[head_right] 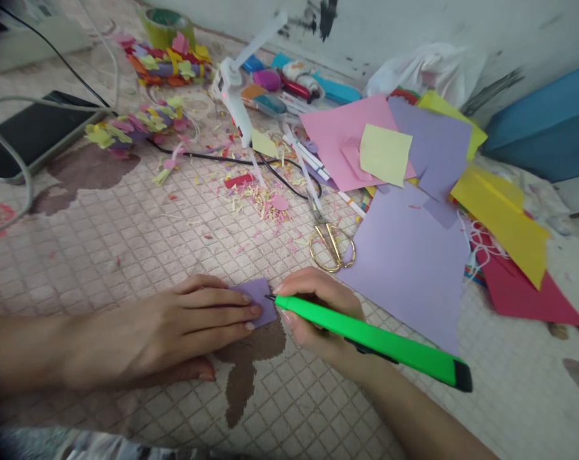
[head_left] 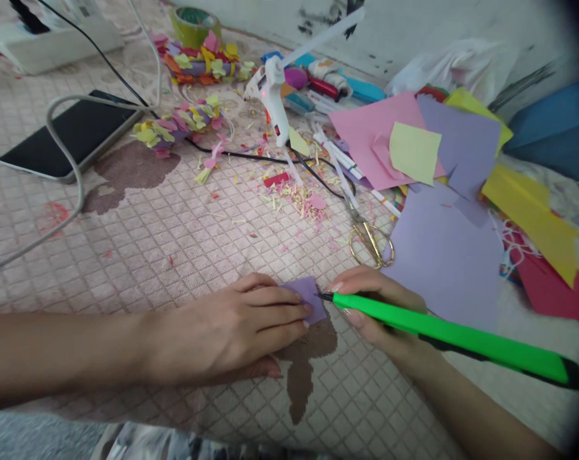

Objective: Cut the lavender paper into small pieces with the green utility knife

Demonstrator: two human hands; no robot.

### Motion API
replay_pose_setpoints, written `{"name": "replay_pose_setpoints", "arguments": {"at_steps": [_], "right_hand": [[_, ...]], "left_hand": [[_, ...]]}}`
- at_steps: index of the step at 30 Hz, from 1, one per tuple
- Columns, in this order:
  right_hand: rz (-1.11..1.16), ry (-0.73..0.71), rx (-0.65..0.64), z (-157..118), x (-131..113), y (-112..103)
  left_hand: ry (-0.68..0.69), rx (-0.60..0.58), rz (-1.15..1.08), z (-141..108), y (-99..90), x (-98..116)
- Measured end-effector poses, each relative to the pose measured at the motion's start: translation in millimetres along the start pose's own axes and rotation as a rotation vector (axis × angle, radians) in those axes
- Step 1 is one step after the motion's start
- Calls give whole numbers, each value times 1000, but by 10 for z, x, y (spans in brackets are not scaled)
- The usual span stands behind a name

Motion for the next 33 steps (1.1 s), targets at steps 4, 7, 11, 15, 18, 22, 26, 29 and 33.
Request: {"name": "replay_pose_setpoints", "arguments": {"at_steps": [4,7,11,15,18,22,26,29,33], "right_hand": [[-5,-9,0,9,-14,1],[-5,-15,5,2,-8,-5],[-20,-11,-6,4,-3,9],[-15,-31,-9,23,-28,19],[-26,-18,-29,43,-47,28],[-38,-7,-32,33,-32,17],[56,14,13,-37,81,-39],[108,91,38,-84,181,-69],[93,95,17,-103,170,-53]], "left_hand": [[7,15,-2,-3,-9,2],[-2,12,-6,-10,-4,-1],[-4,22,-6,-15,-5,2],[6,25,-2,-18,-11,11],[3,27,-13,-19,-23,8],[-8,31,-42,-12,-28,2],[-8,19,-22,0,-13,9],[-1,13,3,7,-24,21],[14,10,-23,8,-91,11]]}}
Point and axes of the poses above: each hand's wrist, its own z-axis towards the middle knuckle, its own y-axis out of the palm, x = y × z, the point moved 6 cm from there along z, towards the middle knuckle, and after that the axes turned 1 degree about y, right-handed, at the moved point
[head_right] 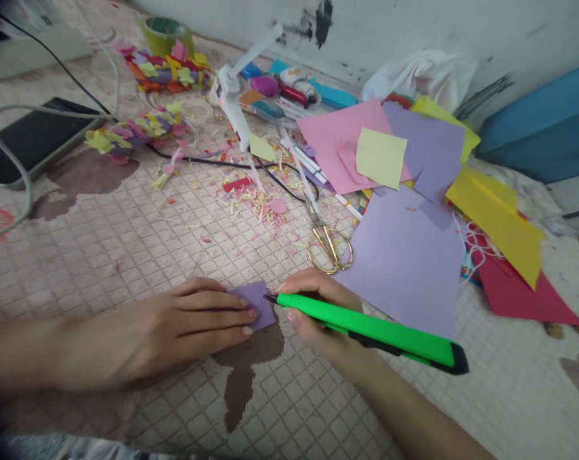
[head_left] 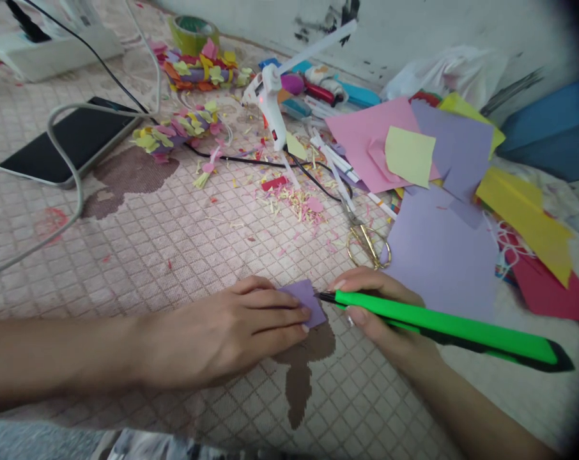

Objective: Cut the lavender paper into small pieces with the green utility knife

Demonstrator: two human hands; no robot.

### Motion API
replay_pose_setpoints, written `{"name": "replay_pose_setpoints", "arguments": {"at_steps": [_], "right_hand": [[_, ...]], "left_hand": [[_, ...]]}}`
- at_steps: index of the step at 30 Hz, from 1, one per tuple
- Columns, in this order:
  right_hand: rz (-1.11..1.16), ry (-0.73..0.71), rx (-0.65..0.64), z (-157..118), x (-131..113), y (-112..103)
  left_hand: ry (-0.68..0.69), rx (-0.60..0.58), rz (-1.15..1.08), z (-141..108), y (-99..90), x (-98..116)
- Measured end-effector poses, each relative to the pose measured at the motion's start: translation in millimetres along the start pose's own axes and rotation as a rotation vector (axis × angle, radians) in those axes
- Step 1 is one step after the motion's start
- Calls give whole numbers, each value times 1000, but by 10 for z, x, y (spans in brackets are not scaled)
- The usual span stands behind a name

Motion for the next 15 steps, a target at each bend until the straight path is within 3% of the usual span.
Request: {"name": "replay_pose_setpoints", "arguments": {"at_steps": [4,9,15], "right_hand": [[-4,25,22,-19,6,-4],[31,115,85,-31,113,-24],[-62,129,87,98,91,11]], "left_hand": [[25,2,-35,-11,-58,-53],[60,-95,18,-31,-15,-112],[54,-61,76,-74,46,-106]]}}
Point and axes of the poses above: each hand's wrist, its own z-axis towards the middle knuckle, its own y-axis out of the palm, x = y × z, the point moved 6 cm from there along z, towards the middle knuckle, and after that the axes turned 1 degree about y, right-handed, at the moved point
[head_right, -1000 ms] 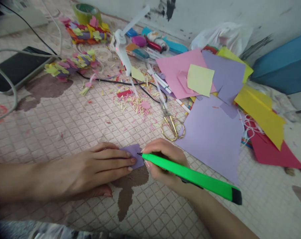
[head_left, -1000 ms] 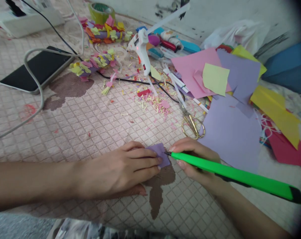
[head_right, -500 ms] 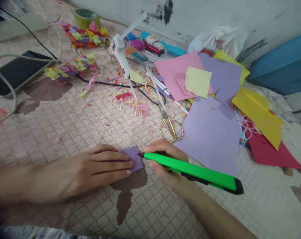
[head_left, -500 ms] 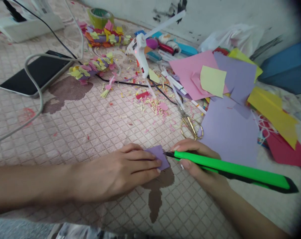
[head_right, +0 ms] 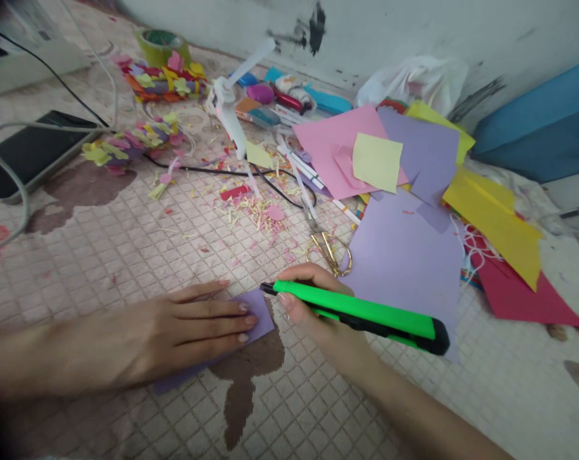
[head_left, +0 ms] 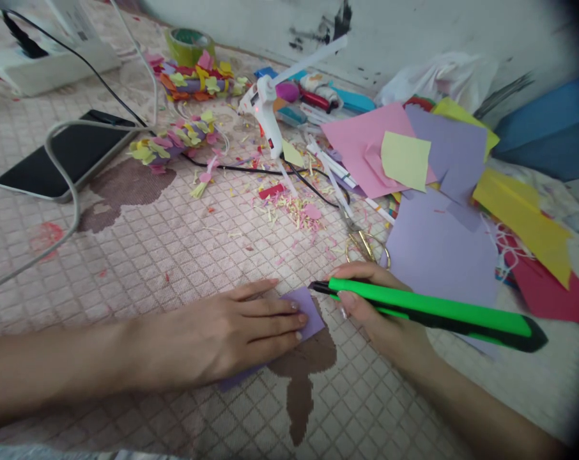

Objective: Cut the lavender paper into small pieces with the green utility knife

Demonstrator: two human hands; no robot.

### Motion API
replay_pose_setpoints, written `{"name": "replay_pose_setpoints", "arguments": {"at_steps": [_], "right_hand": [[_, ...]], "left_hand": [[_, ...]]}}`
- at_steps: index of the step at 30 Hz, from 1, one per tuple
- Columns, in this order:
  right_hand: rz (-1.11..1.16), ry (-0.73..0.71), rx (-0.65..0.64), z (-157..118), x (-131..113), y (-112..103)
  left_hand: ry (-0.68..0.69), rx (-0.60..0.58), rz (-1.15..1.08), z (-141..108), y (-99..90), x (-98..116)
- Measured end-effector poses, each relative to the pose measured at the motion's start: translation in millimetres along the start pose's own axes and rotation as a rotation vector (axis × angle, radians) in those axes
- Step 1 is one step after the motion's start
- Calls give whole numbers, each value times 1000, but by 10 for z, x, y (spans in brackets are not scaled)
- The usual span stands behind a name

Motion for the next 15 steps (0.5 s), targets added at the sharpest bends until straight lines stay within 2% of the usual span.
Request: {"name": "replay_pose_setpoints", "arguments": {"at_steps": [3,6,10,15], "right_hand": [[15,-30,-33,47,-55,17],[23,-51,-59,64,-70,21],[-13,-96,-93,102,-106,50],[-53,-189,-50,143,-216,81]], "left_hand": [[-26,23,61,-11,4,28],[-36,-56,126,-8,11,63],[-47,-7,174,-3,-47,93],[-81,45,168,-19,-14,107]]}}
Point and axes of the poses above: each hand's wrist, its own z-axis towards the middle knuckle, its own y-axis out of the palm, x = y × z, the point moved 6 cm from there along z, towards the middle knuckle, and after that the axes turned 1 degree about y, right-handed, at the moved point
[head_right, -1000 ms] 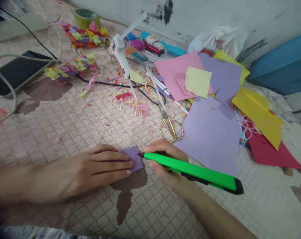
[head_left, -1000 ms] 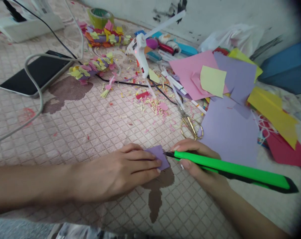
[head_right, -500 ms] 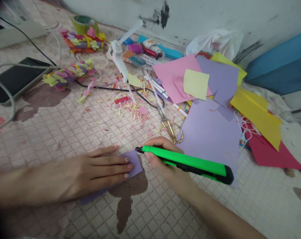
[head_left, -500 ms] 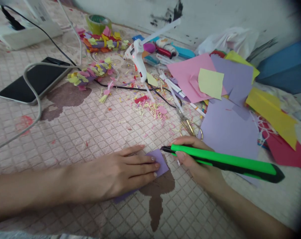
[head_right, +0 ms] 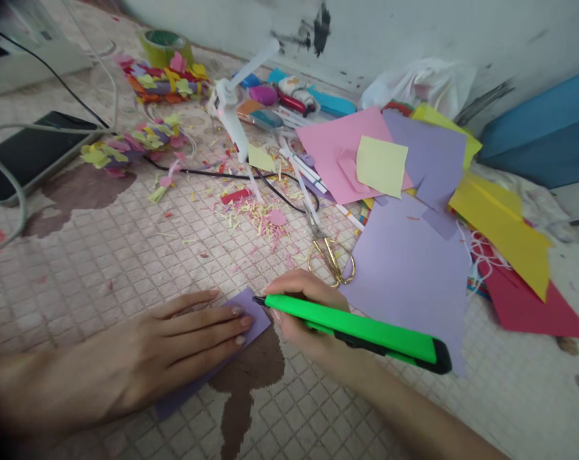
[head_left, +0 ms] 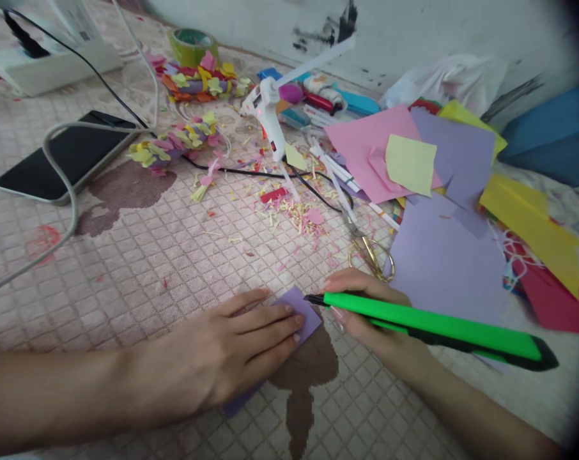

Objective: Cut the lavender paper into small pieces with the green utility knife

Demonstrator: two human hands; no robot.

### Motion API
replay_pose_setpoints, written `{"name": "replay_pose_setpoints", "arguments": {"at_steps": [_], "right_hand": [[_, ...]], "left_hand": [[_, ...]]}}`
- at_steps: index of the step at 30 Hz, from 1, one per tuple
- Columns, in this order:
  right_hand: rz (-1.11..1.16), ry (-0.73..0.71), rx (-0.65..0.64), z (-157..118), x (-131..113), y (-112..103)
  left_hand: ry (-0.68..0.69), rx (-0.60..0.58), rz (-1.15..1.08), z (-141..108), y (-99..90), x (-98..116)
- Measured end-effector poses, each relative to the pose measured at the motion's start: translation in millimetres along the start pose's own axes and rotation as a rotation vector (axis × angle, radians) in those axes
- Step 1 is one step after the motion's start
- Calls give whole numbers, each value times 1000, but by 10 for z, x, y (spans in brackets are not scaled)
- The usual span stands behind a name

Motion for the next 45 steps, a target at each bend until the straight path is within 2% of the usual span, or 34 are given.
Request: {"name": "replay_pose_setpoints", "arguments": {"at_steps": [11,17,29,37,45], "right_hand": [[19,-18,-79,-68,33,64],[-5,-29,-80,-25,-48,65],[-1,-50,-83,-26,-16,75],[52,-4,-137,-23,12,43],[117,58,-195,7,140,34]], "left_hand": [[-29,5,-86,25,26,-29],[-35,13,-104,33,19,-33],[-42,41,-129,22,36,-35],[-45,45,-138,7,55,-31],[-41,10,-182,16,49,-42]]}}
Point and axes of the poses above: each hand's wrist, its own z-axis towards the middle knuckle, its own y-axis out of the palm, x = y × z, the point moved 6 cm from there along z, towards the middle knuckle, and after that the axes turned 1 degree about y, right-handed, at the moved point
